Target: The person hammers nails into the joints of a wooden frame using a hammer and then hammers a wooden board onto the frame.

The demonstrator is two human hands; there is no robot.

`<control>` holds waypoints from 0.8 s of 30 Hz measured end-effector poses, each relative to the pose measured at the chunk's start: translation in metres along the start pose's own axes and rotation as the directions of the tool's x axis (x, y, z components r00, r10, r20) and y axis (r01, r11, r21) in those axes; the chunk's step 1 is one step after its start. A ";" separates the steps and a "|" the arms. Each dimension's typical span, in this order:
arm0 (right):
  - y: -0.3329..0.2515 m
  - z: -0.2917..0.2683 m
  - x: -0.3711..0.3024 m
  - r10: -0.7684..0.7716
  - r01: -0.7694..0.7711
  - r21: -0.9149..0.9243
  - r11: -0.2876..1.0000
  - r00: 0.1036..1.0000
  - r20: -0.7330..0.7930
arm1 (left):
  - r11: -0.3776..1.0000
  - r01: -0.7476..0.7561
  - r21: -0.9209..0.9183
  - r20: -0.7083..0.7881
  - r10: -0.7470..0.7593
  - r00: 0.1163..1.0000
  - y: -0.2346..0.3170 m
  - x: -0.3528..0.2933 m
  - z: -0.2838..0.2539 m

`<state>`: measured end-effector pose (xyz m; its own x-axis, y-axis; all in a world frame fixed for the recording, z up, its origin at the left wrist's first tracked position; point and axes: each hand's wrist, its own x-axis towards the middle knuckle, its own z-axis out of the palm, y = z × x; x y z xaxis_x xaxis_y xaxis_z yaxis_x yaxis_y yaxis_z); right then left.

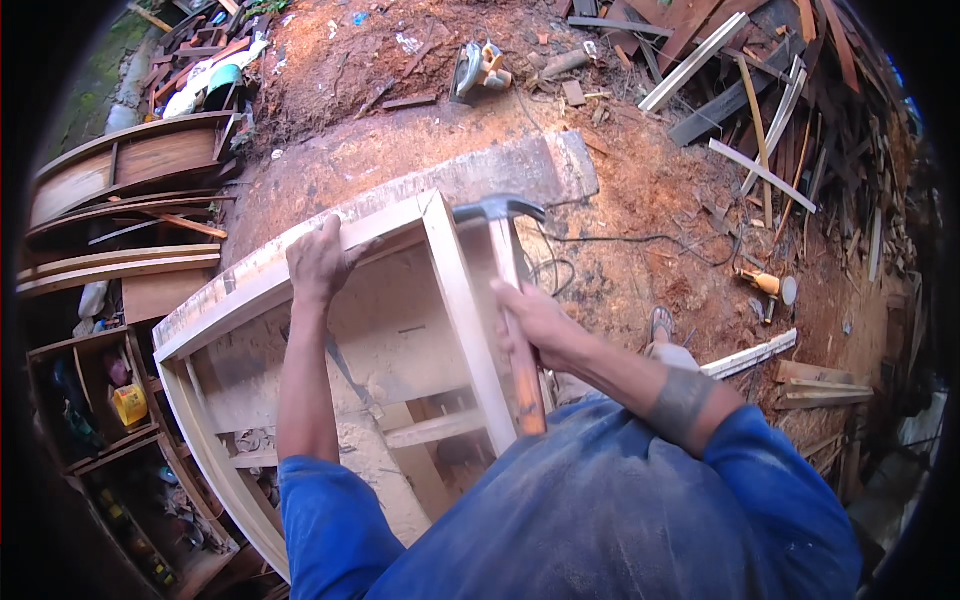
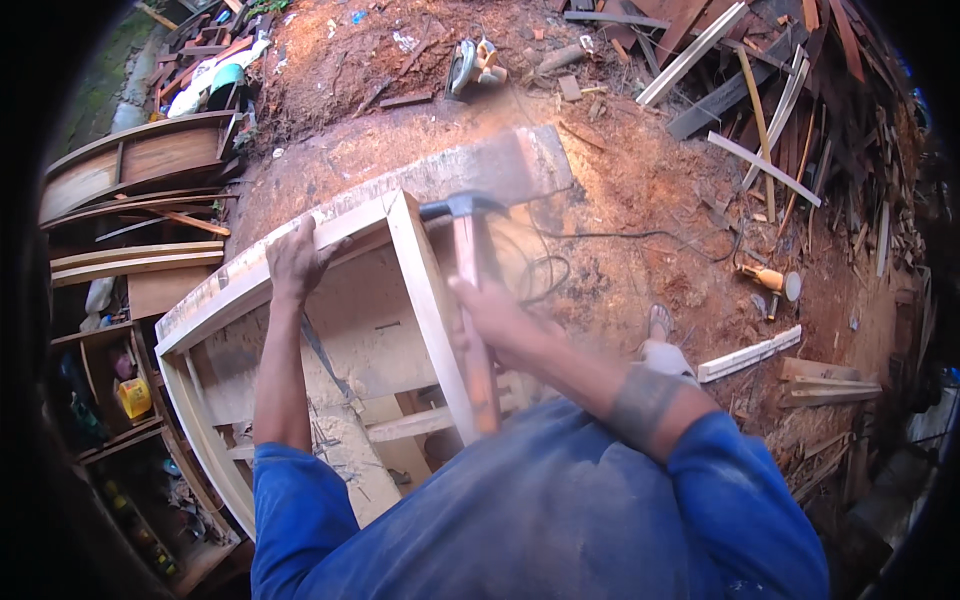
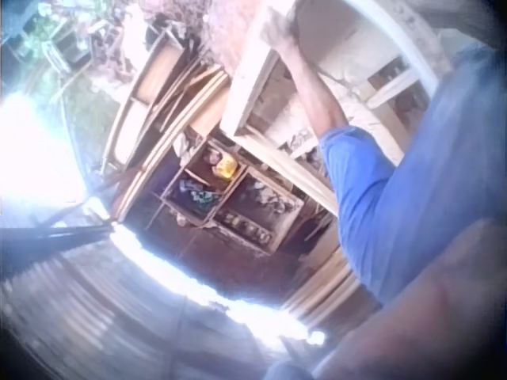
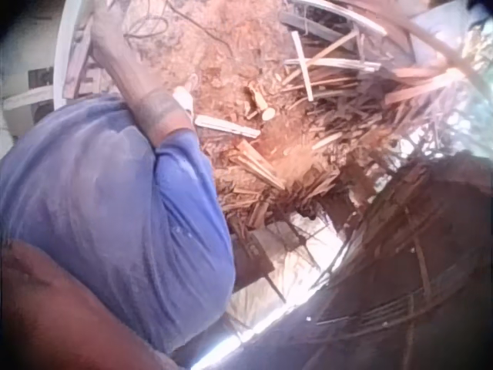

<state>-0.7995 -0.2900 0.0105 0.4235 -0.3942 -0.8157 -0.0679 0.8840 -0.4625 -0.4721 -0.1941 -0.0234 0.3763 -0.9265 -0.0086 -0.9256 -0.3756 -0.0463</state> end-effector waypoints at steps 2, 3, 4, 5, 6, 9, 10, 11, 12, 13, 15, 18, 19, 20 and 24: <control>-0.016 -0.003 0.011 0.100 -0.089 -0.083 0.993 0.983 0.151 | 0.999 0.041 -0.017 0.012 -0.041 0.999 -0.007 -0.002 -0.006; -0.033 -0.025 0.007 0.096 -0.087 -0.058 0.995 0.982 0.165 | 0.998 0.057 -0.021 0.005 -0.057 0.998 -0.006 -0.003 -0.006; -0.045 -0.047 0.002 -0.024 0.032 -0.087 0.996 0.995 0.096 | 1.000 0.031 0.002 -0.029 -0.031 0.999 -0.003 -0.002 -0.006; -0.059 -0.067 -0.002 -0.154 0.156 -0.121 0.980 0.988 0.032 | 1.000 0.000 0.027 -0.068 0.001 0.998 -0.002 0.003 -0.006; -0.076 -0.090 -0.004 -0.261 0.259 -0.052 0.965 0.963 -0.059 | 1.000 0.003 0.030 -0.062 -0.001 0.998 -0.002 0.003 -0.006; -0.071 -0.083 0.006 -0.357 0.400 0.106 0.910 0.889 -0.287 | 0.999 0.016 0.032 -0.056 -0.014 0.998 -0.001 -0.001 -0.007; -0.063 -0.065 0.012 -0.350 0.454 0.187 0.871 0.841 -0.413 | 1.000 0.015 0.016 -0.049 -0.014 0.999 -0.005 -0.002 -0.002; -0.034 -0.041 0.012 -0.272 0.299 0.104 0.948 0.938 -0.214 | 1.000 0.019 0.005 -0.046 -0.019 0.999 -0.009 -0.001 0.000; -0.006 -0.020 0.006 -0.148 0.148 -0.015 0.989 0.989 -0.018 | 0.999 0.031 0.010 -0.050 -0.030 0.998 -0.009 0.000 -0.003; 0.000 -0.007 0.003 -0.049 0.061 -0.134 0.989 0.995 0.092 | 0.999 0.053 0.002 -0.019 -0.053 0.998 -0.009 -0.001 -0.007; 0.001 -0.004 0.007 0.102 -0.051 -0.251 0.967 0.975 0.196 | 0.996 0.086 0.016 -0.012 -0.086 0.996 -0.008 -0.012 -0.012; -0.019 -0.052 0.019 0.067 -0.002 -0.353 0.936 0.983 0.172 | 0.979 0.108 0.172 -0.600 0.018 0.800 0.031 -0.026 -0.028; -0.027 -0.064 0.018 0.039 0.034 -0.404 0.914 0.985 0.169 | 0.973 0.230 -0.002 -0.643 -0.178 0.745 0.054 -0.033 -0.026; -0.036 -0.076 0.020 0.048 0.033 -0.420 0.907 0.982 0.181 | 0.927 0.330 -0.176 -0.647 -0.362 0.671 0.078 -0.041 -0.020; -0.058 -0.091 0.026 0.162 -0.010 -0.555 0.832 0.960 0.226 | 0.212 0.536 -0.817 0.207 -0.760 0.616 0.133 -0.045 0.030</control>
<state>-0.8663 -0.3742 -0.0158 0.6002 -0.1782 -0.7798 -0.5619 0.5999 -0.5696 -0.6109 -0.2012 -0.0593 0.9437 -0.2795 -0.1767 -0.0268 -0.5972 0.8017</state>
